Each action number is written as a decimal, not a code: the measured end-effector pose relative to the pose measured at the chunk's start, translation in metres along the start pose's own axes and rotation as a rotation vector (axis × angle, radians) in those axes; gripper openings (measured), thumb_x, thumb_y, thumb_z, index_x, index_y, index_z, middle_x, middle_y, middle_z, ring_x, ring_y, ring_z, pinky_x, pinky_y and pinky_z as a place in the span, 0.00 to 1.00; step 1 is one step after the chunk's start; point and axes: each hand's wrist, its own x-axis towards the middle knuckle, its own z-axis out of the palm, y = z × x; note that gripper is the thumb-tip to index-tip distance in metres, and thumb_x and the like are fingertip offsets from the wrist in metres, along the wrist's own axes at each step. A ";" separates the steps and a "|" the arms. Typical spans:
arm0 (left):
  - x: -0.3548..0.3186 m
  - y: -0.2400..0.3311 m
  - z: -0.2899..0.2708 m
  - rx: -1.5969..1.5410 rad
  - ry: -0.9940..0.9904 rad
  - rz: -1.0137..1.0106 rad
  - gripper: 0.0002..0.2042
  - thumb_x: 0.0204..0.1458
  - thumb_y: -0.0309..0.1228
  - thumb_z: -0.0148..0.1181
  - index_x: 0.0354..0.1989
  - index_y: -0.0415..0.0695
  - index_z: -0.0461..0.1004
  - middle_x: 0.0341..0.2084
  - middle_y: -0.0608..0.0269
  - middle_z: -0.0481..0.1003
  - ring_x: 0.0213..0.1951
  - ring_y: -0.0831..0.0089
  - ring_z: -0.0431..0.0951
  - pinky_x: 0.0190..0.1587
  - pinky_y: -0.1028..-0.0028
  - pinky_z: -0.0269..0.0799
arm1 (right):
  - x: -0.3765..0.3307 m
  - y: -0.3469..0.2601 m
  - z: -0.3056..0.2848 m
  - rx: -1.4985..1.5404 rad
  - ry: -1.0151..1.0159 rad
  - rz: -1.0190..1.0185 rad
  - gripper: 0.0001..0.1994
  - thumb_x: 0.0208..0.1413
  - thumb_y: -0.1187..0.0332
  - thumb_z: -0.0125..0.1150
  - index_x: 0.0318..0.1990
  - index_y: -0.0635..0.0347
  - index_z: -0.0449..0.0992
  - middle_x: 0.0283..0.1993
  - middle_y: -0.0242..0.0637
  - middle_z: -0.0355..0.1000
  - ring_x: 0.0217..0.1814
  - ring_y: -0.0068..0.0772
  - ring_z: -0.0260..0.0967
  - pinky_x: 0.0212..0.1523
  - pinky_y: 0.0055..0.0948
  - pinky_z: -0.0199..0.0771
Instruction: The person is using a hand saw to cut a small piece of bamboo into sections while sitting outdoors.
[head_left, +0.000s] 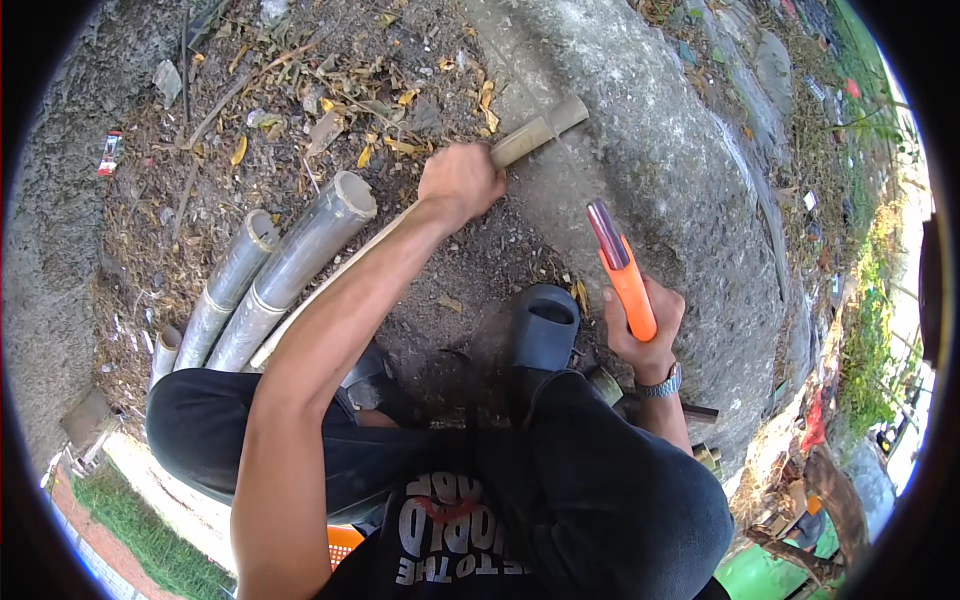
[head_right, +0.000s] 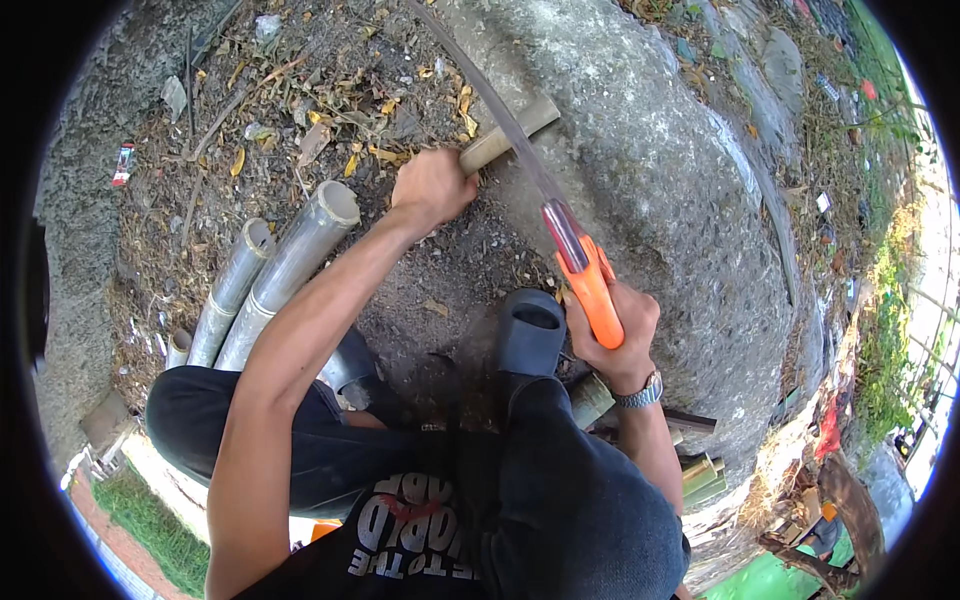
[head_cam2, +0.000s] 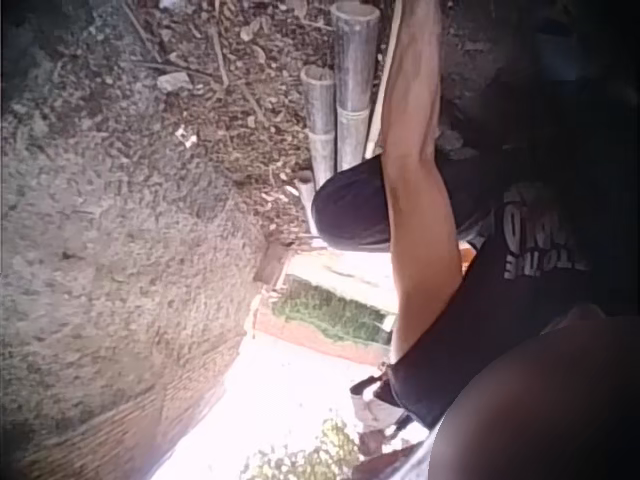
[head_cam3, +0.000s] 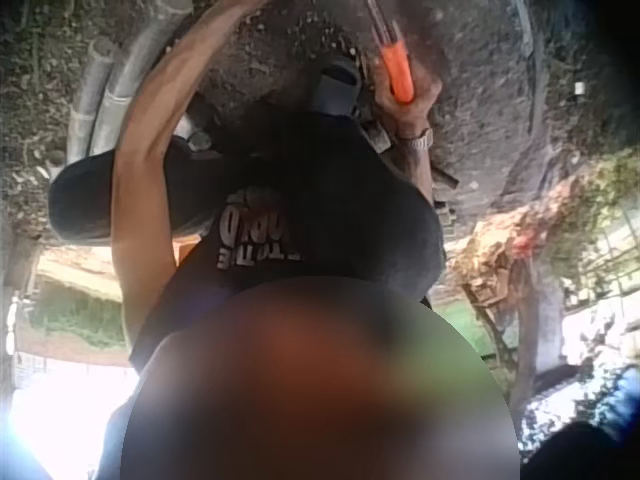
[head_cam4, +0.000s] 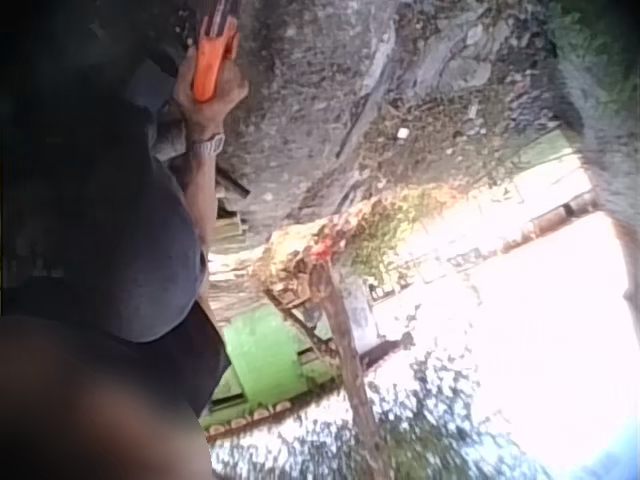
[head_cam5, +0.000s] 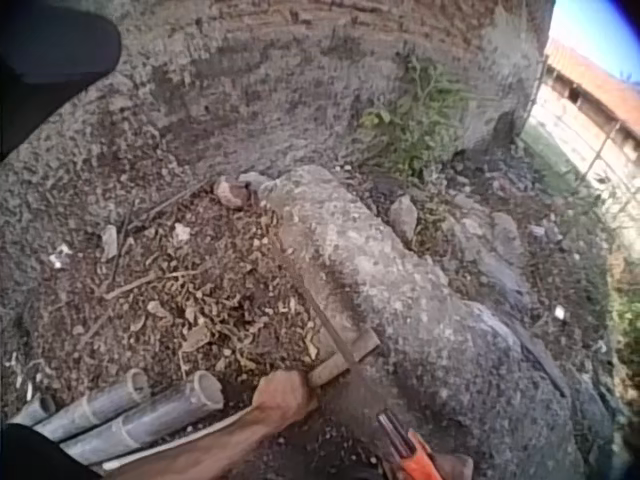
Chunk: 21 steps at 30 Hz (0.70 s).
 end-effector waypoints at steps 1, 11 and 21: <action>-0.004 -0.001 0.001 0.023 0.010 0.030 0.13 0.56 0.34 0.63 0.44 0.39 0.82 0.33 0.46 0.84 0.36 0.53 0.87 0.45 0.57 0.84 | -0.016 0.005 -0.011 -0.007 -0.009 -0.004 0.11 0.50 0.68 0.73 0.25 0.59 0.75 0.19 0.39 0.67 0.18 0.46 0.68 0.23 0.37 0.68; 0.021 -0.040 0.005 0.051 0.140 -0.054 0.15 0.57 0.38 0.61 0.42 0.39 0.83 0.37 0.43 0.84 0.40 0.49 0.86 0.46 0.56 0.83 | 0.019 -0.002 0.035 0.155 0.020 -0.025 0.06 0.50 0.73 0.67 0.28 0.62 0.75 0.18 0.41 0.64 0.15 0.42 0.63 0.21 0.36 0.62; 0.022 -0.025 0.001 0.007 0.125 -0.130 0.18 0.54 0.42 0.65 0.47 0.43 0.83 0.39 0.42 0.83 0.43 0.46 0.85 0.49 0.53 0.81 | -0.016 0.015 0.003 -0.009 0.136 0.090 0.07 0.51 0.68 0.70 0.28 0.58 0.77 0.25 0.36 0.72 0.22 0.38 0.68 0.30 0.34 0.66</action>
